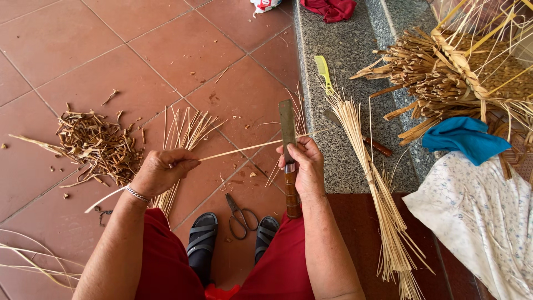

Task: The person sits on a tiled floor and uses a knife to shave thin strips from bamboo stalks. They repeatedly pick up a stalk, shave it with the knife, and place the finished strip on a pile on the floor.

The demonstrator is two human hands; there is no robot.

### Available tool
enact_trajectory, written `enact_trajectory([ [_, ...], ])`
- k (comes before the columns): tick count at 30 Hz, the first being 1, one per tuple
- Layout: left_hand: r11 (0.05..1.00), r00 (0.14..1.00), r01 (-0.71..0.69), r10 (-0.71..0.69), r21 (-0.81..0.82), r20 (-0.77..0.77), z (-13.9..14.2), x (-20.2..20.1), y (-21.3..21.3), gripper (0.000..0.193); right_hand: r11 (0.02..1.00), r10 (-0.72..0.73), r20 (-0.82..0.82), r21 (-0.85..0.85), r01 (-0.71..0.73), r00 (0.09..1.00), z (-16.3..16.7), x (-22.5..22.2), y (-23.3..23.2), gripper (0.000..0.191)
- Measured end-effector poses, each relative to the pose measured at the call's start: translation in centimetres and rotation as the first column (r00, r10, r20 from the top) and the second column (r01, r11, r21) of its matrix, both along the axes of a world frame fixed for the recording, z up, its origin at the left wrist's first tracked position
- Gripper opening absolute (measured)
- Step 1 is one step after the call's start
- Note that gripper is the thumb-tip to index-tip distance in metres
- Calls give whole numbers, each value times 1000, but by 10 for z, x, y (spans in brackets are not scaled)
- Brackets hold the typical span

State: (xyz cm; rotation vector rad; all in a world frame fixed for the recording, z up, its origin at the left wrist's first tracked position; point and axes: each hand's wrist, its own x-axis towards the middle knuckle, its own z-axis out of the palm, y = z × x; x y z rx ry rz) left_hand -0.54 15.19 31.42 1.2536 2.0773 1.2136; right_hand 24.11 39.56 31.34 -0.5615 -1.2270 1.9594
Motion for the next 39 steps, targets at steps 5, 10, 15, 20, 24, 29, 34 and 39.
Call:
enact_trajectory([
  [5, 999, 1000, 22, -21, 38, -12, -8, -14, -12, 14, 998, -20, 7, -65, 20, 1000, -2, 3, 1, 12],
  [10, 995, 997, -49, 54, -81, 52, -14, -29, -33, 12, 997, -54, -27, -65, 52, 998, 0, 11, 12, 12],
  [15, 968, 967, -253, 252, 1, 15, -34, -57, -69, 17, 966, -207, 26, -155, 208, 978, -13, 21, 28, 11],
  [20, 779, 761, -627, 608, -16, -226, -93, -72, -125, 16, 942, -65, -85, -335, 33, 994, -35, 20, 46, 9],
  [24, 635, 610, -772, 740, -3, -284, -146, -54, -183, 16, 893, 52, -25, -447, -58, 998, -39, 19, 51, 16],
  [29, 352, 315, -923, 923, -157, 220, -184, -19, -273, 16, 986, -68, 286, 163, 21, 956, -38, 14, 49, 11],
  [34, -35, -149, -964, 893, -265, 425, -212, -7, -333, 18, 947, -27, 361, 308, -92, 932, -40, 7, 62, 20],
  [39, -123, -195, -957, 943, -262, 271, -232, -8, -367, 16, 955, 145, 302, 206, -212, 942, -51, -1, 72, 34],
])
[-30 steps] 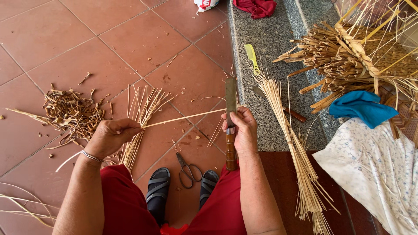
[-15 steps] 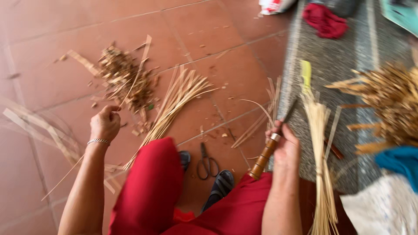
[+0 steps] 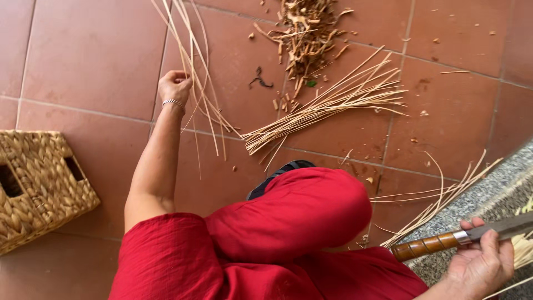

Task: The person sits on a tiled floor and uses a knife to shave thin strips from bamboo stalks. They repeatedly pick up a stalk, shave it with the knife, and place the finished strip on a pile on the floor.

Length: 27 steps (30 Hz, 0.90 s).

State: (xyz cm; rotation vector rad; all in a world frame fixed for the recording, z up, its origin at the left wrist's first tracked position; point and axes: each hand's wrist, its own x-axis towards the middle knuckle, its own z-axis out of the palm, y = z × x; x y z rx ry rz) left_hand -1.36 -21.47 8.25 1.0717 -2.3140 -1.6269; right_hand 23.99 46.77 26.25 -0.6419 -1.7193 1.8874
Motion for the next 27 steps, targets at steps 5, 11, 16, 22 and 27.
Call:
enact_trajectory([
  [5, 961, 997, -10, -12, -276, -78, -5, -21, -13, 24, 997, -46, 119, 73, 38, 992, -8, -8, 2, 28],
  [11, 860, 983, 64, -143, -507, -118, -12, -35, -6, 24, 998, -49, 111, -35, 53, 993, -17, 0, 12, 26],
  [16, 686, 798, 575, -590, -445, 122, -41, -13, 60, 9, 972, -48, 118, -221, 73, 992, -18, 0, 23, 22],
  [22, 344, 471, 864, -810, -368, 349, -63, 36, 166, 14, 960, -42, 146, -268, 80, 988, -5, -10, 6, 23],
  [27, 228, 420, 887, -762, -403, 494, -65, 52, 205, 25, 970, -68, 156, -222, 103, 985, 6, -16, -23, 29],
])
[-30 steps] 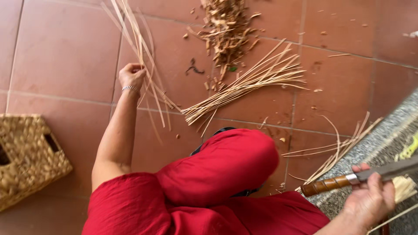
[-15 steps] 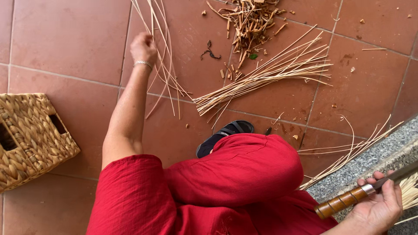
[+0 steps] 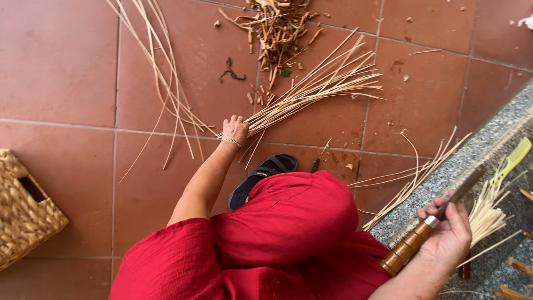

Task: The person sits on a tiled floor and uses a knife to shave thin strips from bamboo stalks. They repeatedly pick up a stalk, shave it with the knife, and place the finished strip on a pile on the floor.

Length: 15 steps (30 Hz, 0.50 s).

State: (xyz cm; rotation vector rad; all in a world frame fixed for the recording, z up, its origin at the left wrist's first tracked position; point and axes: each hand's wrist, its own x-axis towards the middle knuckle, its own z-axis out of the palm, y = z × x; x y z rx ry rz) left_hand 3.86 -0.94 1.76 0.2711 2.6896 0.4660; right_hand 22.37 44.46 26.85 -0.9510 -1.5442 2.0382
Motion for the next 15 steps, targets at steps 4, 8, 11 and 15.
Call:
enact_trajectory([
  [4, 998, 998, 56, -56, 40, -19, 1, -4, 8, 29, 1000, -22, -8, -8, 21, 1000, 14, -5, -19, 29],
  [8, 975, 987, 75, -103, 208, 126, 12, -3, 2, 21, 998, -51, 22, 41, 50, 998, 25, -8, -35, 30],
  [11, 940, 998, -16, -6, 339, 63, 45, -3, -17, 25, 998, 38, -27, -47, -40, 999, 34, -9, -39, 28],
  [15, 919, 996, -81, 66, 385, 52, 110, 0, -27, 24, 995, 66, -76, -68, -71, 995, 40, -4, -42, 28],
])
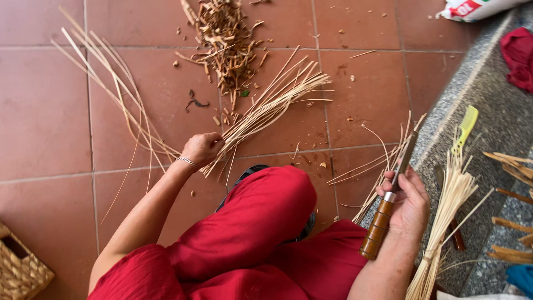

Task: The person sits on a tiled floor and uses a knife to shave thin strips from bamboo stalks. They repeatedly pick up a stalk, shave it with the knife, and place the finished strip on a pile on the floor.

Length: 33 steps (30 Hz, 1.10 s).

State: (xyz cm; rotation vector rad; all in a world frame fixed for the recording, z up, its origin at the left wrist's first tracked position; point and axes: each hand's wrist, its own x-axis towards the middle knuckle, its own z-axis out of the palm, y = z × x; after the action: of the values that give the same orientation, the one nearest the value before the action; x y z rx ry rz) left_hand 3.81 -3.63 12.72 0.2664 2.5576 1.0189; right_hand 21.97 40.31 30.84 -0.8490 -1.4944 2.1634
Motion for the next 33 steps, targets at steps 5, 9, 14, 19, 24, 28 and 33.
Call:
enact_trajectory([
  [5, 990, 996, 65, -57, 126, -70, 77, -3, -9, 22, 998, 7, -64, -65, -11, 998, -1, 7, -1, 29],
  [9, 858, 992, 127, -110, 497, -64, 113, -4, 10, 18, 987, 69, -165, -131, -91, 984, 1, 7, -5, 33],
  [14, 676, 959, 101, -262, 730, 110, 144, 1, 71, 18, 967, 187, -253, -121, -223, 949, 12, 2, -34, 41],
  [19, 606, 881, 240, -465, 759, 93, 174, 10, 152, 22, 936, 301, -254, -106, -336, 919, 28, -5, -67, 49],
  [24, 619, 825, 342, -558, 708, 90, 185, 21, 192, 22, 934, 358, -170, 81, -349, 918, 34, -16, -81, 41],
  [28, 607, 791, 351, -599, 714, 120, 183, 21, 190, 22, 940, 332, -144, 130, -315, 932, 30, -17, -83, 33],
  [33, 627, 762, 392, -631, 673, 144, 177, 11, 186, 25, 961, 270, -227, 121, -248, 936, 27, -14, -70, 31],
])
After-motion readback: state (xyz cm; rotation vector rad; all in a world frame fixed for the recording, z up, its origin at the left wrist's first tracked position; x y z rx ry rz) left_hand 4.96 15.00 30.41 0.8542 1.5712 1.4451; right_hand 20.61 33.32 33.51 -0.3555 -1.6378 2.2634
